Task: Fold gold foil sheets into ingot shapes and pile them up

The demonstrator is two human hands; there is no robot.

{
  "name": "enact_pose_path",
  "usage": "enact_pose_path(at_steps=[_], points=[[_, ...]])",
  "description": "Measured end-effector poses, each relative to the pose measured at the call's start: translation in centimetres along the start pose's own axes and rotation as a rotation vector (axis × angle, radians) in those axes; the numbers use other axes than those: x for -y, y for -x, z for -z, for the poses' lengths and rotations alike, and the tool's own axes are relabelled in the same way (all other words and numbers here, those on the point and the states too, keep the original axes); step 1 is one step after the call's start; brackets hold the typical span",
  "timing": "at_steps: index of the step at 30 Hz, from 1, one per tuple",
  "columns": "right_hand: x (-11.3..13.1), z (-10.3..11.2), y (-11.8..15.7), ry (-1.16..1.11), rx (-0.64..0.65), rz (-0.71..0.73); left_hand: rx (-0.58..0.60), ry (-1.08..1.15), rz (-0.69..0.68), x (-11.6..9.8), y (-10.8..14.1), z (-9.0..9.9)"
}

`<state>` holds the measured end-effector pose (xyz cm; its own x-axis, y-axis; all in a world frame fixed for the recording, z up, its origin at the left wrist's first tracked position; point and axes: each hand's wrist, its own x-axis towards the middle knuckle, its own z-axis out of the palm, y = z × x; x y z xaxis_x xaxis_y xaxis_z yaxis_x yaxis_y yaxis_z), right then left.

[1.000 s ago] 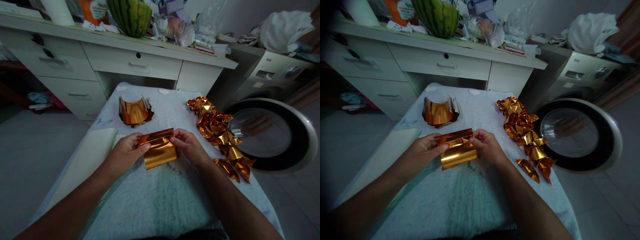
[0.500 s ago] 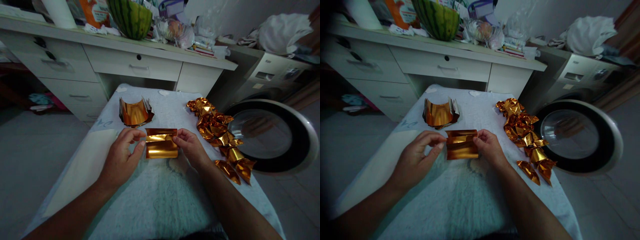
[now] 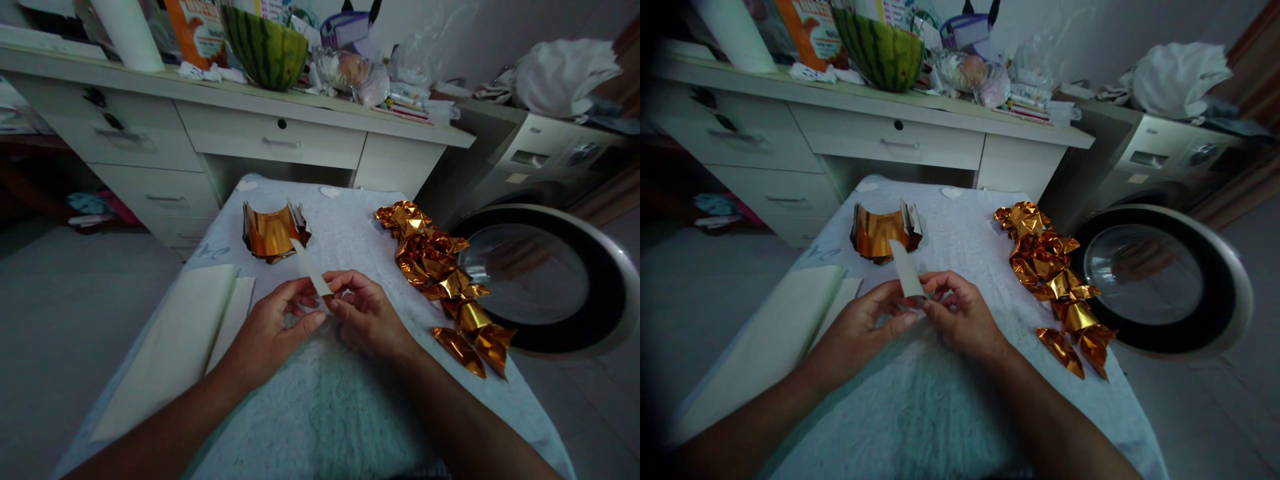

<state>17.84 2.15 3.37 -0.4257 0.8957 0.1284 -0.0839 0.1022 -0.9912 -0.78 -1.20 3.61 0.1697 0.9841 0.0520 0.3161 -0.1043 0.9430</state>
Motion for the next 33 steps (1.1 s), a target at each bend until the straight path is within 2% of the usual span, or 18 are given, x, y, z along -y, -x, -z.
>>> enact_pose_path(at_steps=[6, 14, 17, 22, 23, 27, 29, 33], points=[[0.8, -0.1, 0.3, 0.367, 0.076, 0.152, -0.034, 0.222, 0.046, -0.1, -0.1, 0.1], [0.7, -0.2, 0.3, 0.459, 0.152, 0.266, -0.209, 0.189, 0.157, 0.1, -0.5, 0.3], [0.7, 0.0, 0.4, 0.459, 0.011, 0.260, -0.248, 0.218, 0.198, 0.0, -0.7, 0.4], [0.5, 1.5, -0.1, 0.575, -0.504, 0.234, -0.177, 0.386, 0.211, 0.0, -0.8, 0.4], [0.5, 1.8, -0.2, 0.547, -0.529, 0.207, -0.166, 0.404, 0.207, 0.0, -0.8, 0.4], [0.0, 2.4, -0.9, 0.208, -0.341, 0.020, -0.153, 0.401, 0.202, -0.1, -0.8, 0.3], [-0.2, 2.3, -1.0, 0.118, -0.272, -0.040, -0.157, 0.361, 0.210, -0.1, -0.7, 0.3], [-0.5, 2.0, -1.1, 0.083, -0.253, -0.076, -0.131, 0.363, 0.219, 0.0, -0.7, 0.3]])
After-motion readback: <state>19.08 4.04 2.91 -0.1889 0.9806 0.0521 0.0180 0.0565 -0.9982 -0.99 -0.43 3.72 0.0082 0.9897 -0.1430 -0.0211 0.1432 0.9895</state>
